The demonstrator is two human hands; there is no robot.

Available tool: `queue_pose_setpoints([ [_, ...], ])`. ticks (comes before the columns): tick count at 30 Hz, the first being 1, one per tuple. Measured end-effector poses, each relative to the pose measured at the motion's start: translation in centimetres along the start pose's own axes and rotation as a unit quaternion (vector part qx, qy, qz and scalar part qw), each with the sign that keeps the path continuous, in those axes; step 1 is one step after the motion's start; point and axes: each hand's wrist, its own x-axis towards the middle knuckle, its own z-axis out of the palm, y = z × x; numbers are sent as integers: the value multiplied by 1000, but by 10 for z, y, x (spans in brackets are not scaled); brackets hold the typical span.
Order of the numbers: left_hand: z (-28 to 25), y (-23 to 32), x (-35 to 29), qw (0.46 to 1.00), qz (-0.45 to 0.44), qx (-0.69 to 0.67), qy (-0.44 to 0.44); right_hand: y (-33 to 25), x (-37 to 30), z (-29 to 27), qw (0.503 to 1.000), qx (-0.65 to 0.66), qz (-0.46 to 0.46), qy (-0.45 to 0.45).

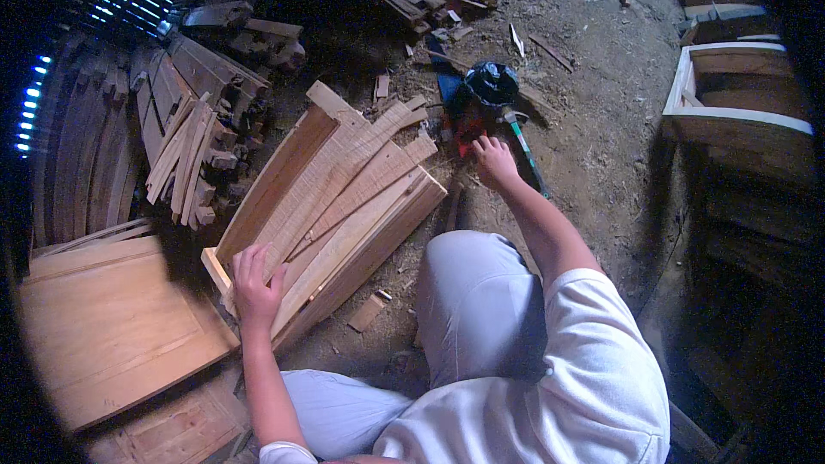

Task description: The person assembles a wooden crate by hand, using a hammer to drive nails into the wooden slats. They position the slats, hammer nails, and adjust the crate's orientation to secure the structure.

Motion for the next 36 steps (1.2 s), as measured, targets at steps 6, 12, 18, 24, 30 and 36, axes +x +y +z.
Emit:
queue_pose_setpoints([
  [6, 12, -14, -5, 998, 3, -59, 21, -10, -61, -30, 991, 116, 61, 39],
  [12, 18, -16, 0, 993, 27, -114, 25, 17, -229, -64, 980, 108, 135, -98],
  [18, -30, -6, -11, 1000, 15, 11, -3, -15, -348, -199, 929, 96, 210, -289],
  [24, -142, 24, -64, 977, -109, -45, -178, -17, -414, -307, 830, 120, 209, -503],
  [30, -257, 62, -221, 928, -240, -83, -272, -5, -345, -408, 803, 47, 88, -587],
  [36, -259, 99, -396, 808, -517, -100, -265, -13, -269, -471, 875, 133, 31, -464],
])
